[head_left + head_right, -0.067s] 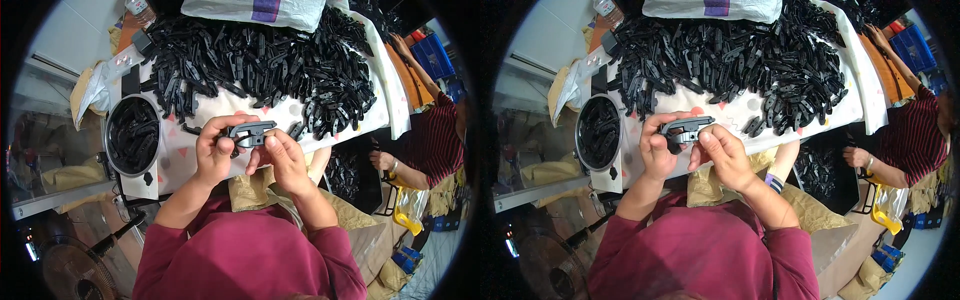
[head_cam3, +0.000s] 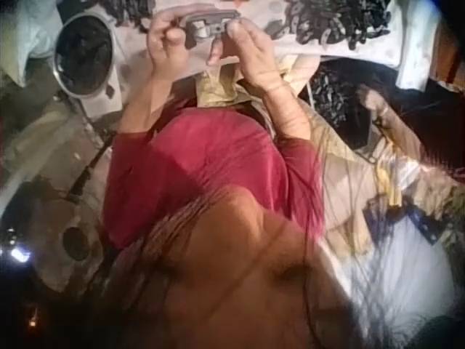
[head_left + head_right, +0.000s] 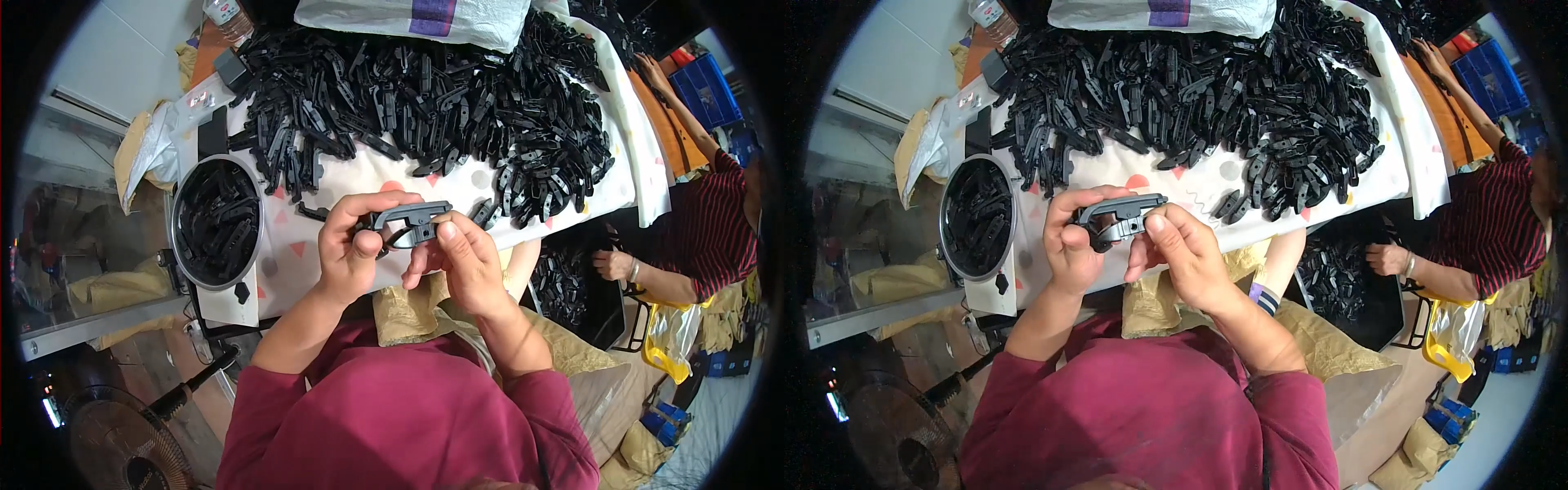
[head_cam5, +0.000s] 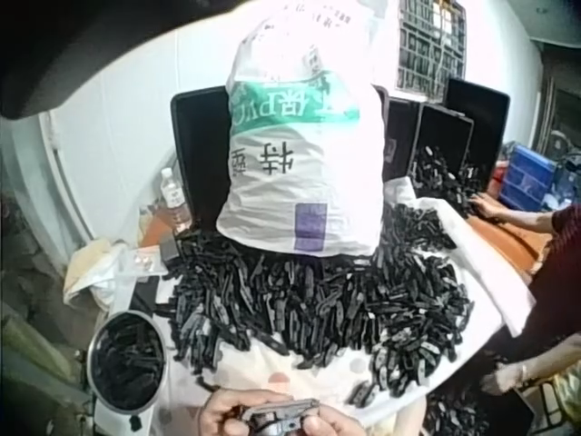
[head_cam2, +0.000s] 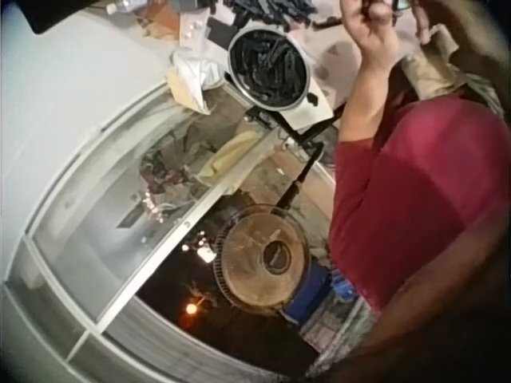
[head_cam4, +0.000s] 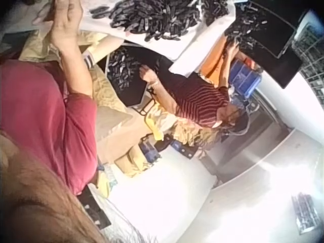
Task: Inspecting and sorting small black plastic components into a bowl at a manufacturing workbench.
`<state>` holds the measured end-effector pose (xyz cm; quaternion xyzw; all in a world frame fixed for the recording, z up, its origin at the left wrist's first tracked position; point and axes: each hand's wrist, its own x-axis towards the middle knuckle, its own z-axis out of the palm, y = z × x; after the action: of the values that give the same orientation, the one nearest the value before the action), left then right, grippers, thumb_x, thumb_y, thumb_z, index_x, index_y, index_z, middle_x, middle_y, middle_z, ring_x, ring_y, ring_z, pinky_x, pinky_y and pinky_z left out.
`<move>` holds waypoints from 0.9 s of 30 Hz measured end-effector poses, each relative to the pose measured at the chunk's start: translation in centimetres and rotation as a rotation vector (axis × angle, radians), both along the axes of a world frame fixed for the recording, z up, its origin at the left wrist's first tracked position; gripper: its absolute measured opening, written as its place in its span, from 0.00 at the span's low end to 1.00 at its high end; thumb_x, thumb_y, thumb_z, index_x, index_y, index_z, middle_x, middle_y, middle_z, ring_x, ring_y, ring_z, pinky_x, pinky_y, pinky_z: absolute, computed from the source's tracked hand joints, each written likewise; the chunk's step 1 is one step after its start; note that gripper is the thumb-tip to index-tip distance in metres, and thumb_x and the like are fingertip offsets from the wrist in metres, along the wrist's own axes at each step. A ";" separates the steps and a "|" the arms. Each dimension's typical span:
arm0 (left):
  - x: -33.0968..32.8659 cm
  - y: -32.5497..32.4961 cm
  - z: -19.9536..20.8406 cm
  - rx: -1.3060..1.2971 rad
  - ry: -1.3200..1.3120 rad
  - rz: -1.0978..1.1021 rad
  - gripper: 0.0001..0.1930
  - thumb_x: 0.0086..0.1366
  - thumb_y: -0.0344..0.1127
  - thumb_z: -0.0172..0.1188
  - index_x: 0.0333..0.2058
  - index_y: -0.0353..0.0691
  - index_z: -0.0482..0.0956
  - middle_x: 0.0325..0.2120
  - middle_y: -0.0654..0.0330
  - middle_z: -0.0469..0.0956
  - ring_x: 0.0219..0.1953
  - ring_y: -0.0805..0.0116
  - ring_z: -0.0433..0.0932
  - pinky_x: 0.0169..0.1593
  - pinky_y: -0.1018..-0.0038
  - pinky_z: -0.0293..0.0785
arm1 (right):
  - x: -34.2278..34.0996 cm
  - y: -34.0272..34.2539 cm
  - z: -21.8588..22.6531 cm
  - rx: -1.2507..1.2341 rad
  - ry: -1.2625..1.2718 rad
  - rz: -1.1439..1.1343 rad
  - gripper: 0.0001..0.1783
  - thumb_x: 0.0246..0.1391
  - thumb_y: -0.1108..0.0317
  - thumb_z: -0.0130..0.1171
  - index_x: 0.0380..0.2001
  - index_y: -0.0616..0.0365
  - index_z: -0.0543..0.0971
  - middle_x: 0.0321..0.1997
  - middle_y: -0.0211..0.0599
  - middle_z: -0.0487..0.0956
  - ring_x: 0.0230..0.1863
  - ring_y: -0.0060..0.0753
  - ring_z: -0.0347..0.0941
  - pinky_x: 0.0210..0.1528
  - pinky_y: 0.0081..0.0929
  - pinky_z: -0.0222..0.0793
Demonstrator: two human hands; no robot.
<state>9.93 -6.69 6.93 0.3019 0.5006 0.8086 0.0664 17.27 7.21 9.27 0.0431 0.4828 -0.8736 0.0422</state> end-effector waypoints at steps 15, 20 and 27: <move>0.1 -0.3 0.5 0.009 -0.073 0.031 0.15 0.56 0.23 0.60 0.42 0.33 0.69 0.41 0.48 0.76 0.45 0.64 0.75 0.52 0.70 0.69 | -0.1 -0.6 0.3 0.723 0.235 -0.460 0.17 0.54 0.69 0.56 0.44 0.66 0.67 0.44 0.43 0.73 0.38 0.32 0.73 0.35 0.25 0.72; -0.5 -1.1 0.0 0.043 -0.133 -0.119 0.16 0.56 0.27 0.61 0.42 0.33 0.69 0.40 0.48 0.76 0.45 0.64 0.75 0.51 0.71 0.69 | 0.0 0.3 0.8 1.066 0.428 -0.292 0.20 0.46 0.70 0.64 0.41 0.67 0.71 0.38 0.45 0.74 0.34 0.32 0.74 0.33 0.24 0.73; -1.0 -0.9 -0.2 0.084 -0.322 -0.272 0.26 0.53 0.36 0.65 0.48 0.32 0.66 0.41 0.48 0.75 0.45 0.63 0.75 0.51 0.71 0.70 | -0.1 0.5 -0.5 1.168 0.550 -0.370 0.21 0.42 0.68 0.67 0.40 0.65 0.72 0.33 0.43 0.75 0.29 0.33 0.75 0.28 0.23 0.72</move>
<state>8.92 -7.64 6.78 0.2359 0.4041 0.8502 0.2415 17.21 7.75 8.78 -0.0832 0.8540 -0.4410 -0.2630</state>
